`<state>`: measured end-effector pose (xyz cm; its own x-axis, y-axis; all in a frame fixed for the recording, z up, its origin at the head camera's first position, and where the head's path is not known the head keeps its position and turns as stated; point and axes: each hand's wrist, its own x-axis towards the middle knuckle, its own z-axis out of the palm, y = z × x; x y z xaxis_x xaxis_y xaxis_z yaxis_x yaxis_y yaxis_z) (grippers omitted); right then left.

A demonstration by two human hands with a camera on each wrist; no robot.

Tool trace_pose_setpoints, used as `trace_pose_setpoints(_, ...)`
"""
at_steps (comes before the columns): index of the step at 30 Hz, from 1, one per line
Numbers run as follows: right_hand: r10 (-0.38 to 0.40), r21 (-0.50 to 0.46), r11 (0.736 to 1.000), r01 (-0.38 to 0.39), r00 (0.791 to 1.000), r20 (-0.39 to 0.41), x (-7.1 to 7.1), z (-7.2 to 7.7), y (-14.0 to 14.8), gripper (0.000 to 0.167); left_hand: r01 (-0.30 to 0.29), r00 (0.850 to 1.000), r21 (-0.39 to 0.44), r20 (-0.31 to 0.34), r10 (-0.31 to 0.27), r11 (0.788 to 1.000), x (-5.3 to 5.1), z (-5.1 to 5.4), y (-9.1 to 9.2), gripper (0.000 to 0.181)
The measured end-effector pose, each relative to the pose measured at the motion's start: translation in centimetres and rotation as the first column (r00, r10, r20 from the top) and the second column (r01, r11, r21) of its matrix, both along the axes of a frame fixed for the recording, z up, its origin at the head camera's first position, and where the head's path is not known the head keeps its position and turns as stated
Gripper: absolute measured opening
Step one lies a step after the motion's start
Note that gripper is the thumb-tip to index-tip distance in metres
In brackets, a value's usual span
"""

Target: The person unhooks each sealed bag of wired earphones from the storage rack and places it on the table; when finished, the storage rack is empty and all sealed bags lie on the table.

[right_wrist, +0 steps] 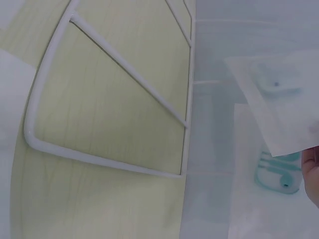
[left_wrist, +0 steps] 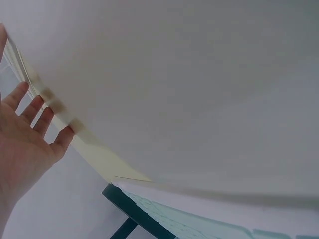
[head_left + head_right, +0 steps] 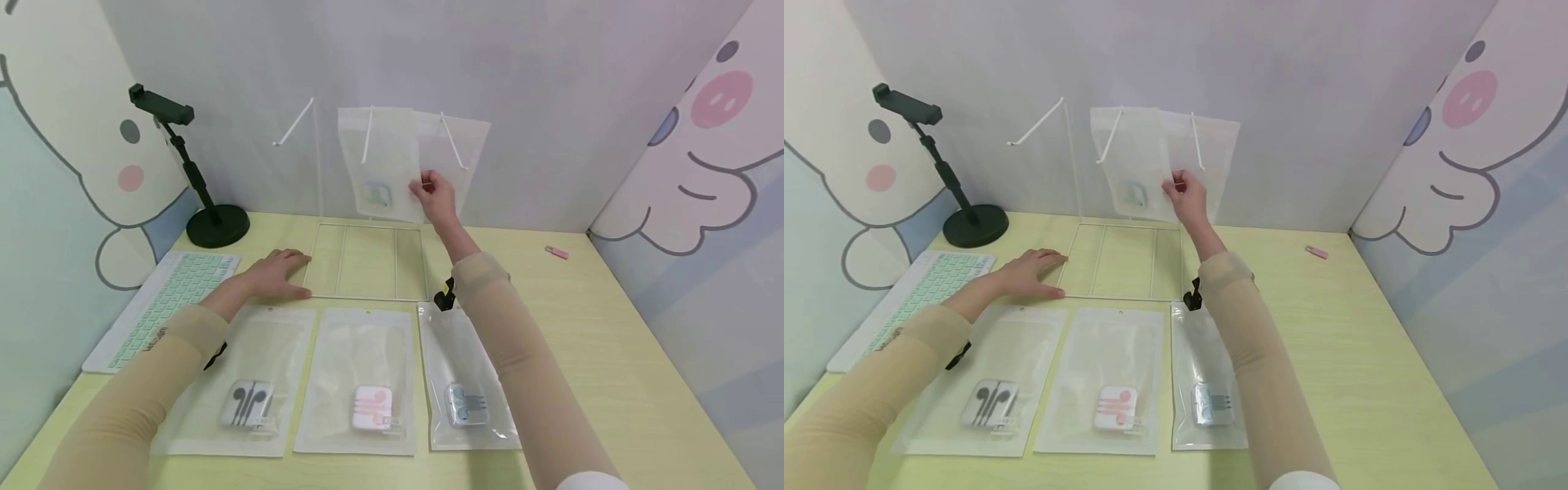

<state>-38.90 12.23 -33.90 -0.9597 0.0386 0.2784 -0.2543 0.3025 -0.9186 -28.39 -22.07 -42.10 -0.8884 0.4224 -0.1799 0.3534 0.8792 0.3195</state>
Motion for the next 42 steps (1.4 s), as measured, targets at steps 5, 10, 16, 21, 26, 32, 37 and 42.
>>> trace_pose_setpoints(5,0.019,-0.020,1.000,-0.020,1.000,-0.008,0.5,0.5,0.4,0.018,0.006,1.000,0.001,0.003,-0.006,1.000,-0.1,0.0,0.1,0.089)
trace_pose_setpoints(10,0.034,-0.010,0.999,-0.034,0.999,-0.030,1.0,0.9,0.9,0.017,0.004,1.000,0.002,0.005,-0.004,1.000,-0.2,0.1,0.1,0.089)
trace_pose_setpoints(16,0.054,-0.018,0.998,-0.055,0.995,-0.079,1.7,1.7,1.4,0.013,-0.003,1.000,-0.008,-0.012,0.003,1.000,0.0,0.1,0.0,0.089)
trace_pose_setpoints(21,0.054,-0.004,0.998,-0.055,0.993,-0.108,2.0,2.1,2.0,0.012,-0.004,1.000,-0.013,-0.018,0.004,1.000,0.0,0.0,0.1,0.090)
trace_pose_setpoints(26,0.059,0.000,0.998,-0.060,0.989,-0.136,2.4,2.4,2.5,0.015,-0.009,1.000,-0.018,-0.018,0.009,1.000,0.0,0.0,0.2,0.090)
trace_pose_setpoints(32,0.063,0.010,0.998,-0.062,0.989,-0.137,3.1,2.8,3.0,0.014,-0.016,1.000,-0.015,-0.013,0.016,1.000,0.0,0.0,0.2,0.089)
trace_pose_setpoints(37,0.060,0.009,0.998,-0.059,0.989,-0.132,3.7,3.1,3.5,0.013,-0.016,1.000,-0.020,-0.010,0.016,1.000,0.1,0.0,0.2,0.089)
trace_pose_setpoints(42,0.060,-0.012,0.998,-0.062,0.989,-0.135,4.4,3.6,3.9,0.013,-0.013,1.000,-0.020,-0.012,0.013,1.000,0.0,-0.1,0.2,0.090)
